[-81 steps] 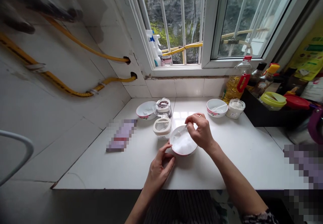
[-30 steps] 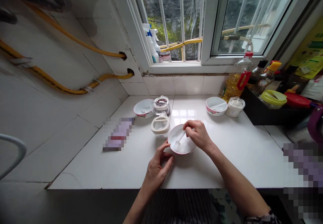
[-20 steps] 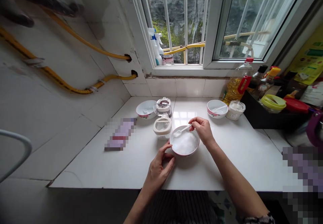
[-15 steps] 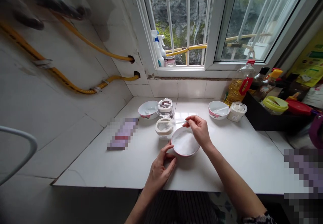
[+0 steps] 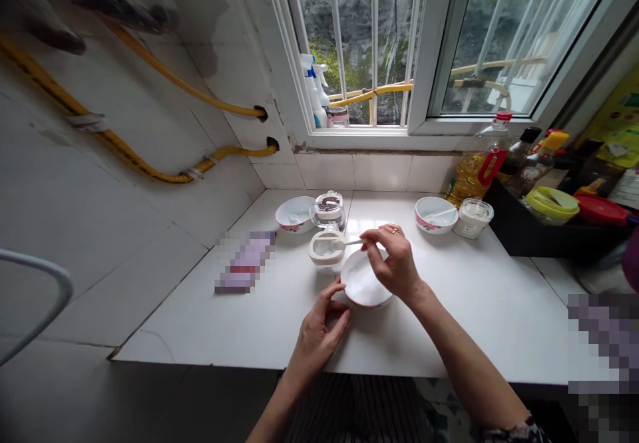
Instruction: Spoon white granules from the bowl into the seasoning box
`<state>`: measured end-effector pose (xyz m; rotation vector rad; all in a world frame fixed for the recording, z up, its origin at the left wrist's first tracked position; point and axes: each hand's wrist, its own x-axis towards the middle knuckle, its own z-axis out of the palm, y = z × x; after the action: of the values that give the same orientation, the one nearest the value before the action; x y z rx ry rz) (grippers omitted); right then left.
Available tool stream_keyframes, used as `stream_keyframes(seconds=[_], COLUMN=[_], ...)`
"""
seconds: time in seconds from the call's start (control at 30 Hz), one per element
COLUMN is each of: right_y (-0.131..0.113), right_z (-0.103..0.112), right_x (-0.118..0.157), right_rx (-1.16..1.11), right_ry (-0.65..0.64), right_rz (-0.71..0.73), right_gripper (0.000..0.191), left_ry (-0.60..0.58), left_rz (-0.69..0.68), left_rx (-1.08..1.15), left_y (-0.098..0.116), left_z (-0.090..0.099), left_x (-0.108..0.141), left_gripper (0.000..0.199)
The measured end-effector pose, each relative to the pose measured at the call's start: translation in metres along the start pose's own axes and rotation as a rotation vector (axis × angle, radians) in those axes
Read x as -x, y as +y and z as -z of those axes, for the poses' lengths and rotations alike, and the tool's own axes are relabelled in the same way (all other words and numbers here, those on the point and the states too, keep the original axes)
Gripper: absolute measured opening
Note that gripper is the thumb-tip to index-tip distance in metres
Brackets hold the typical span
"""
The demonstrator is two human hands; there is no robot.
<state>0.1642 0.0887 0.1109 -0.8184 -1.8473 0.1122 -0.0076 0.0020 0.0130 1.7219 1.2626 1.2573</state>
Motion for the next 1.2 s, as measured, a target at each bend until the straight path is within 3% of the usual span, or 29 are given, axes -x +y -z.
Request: stream_keyframes(seconds=[0.13, 0.33, 0.43, 0.53, 0.83, 1.2], right_y=[0.002, 0.004, 0.002, 0.001, 0.006, 0.016], right_z=[0.014, 0.011, 0.007, 0.004, 0.008, 0.008], right_x=[0.007, 0.014, 0.016, 0.018, 0.012, 0.007], right_rx=[-0.005, 0.048, 0.035, 0.004, -0.327, -0.514], right_ry=[-0.011, -0.164, -0.228, -0.253, -0.233, -0.117], right_rz=[-0.146, 0.007, 0.008, -0.107, -0.699, -0.840], right_gripper=[0.016, 0.017, 0.017, 0.019, 0.015, 0.013], left_ry=[0.006, 0.015, 0.019, 0.024, 0.012, 0.020], left_rz=[0.000, -0.008, -0.001, 0.004, 0.019, 0.021], left_rx=[-0.004, -0.005, -0.007, -0.013, -0.024, -0.003], left_y=[0.002, 0.006, 0.006, 0.006, 0.009, 0.006], left_z=[0.001, 0.002, 0.002, 0.002, 0.004, 0.002], left_x=[0.000, -0.001, -0.001, -0.001, -0.002, -0.001], left_gripper=[0.039, 0.038, 0.036, 0.036, 0.036, 0.036])
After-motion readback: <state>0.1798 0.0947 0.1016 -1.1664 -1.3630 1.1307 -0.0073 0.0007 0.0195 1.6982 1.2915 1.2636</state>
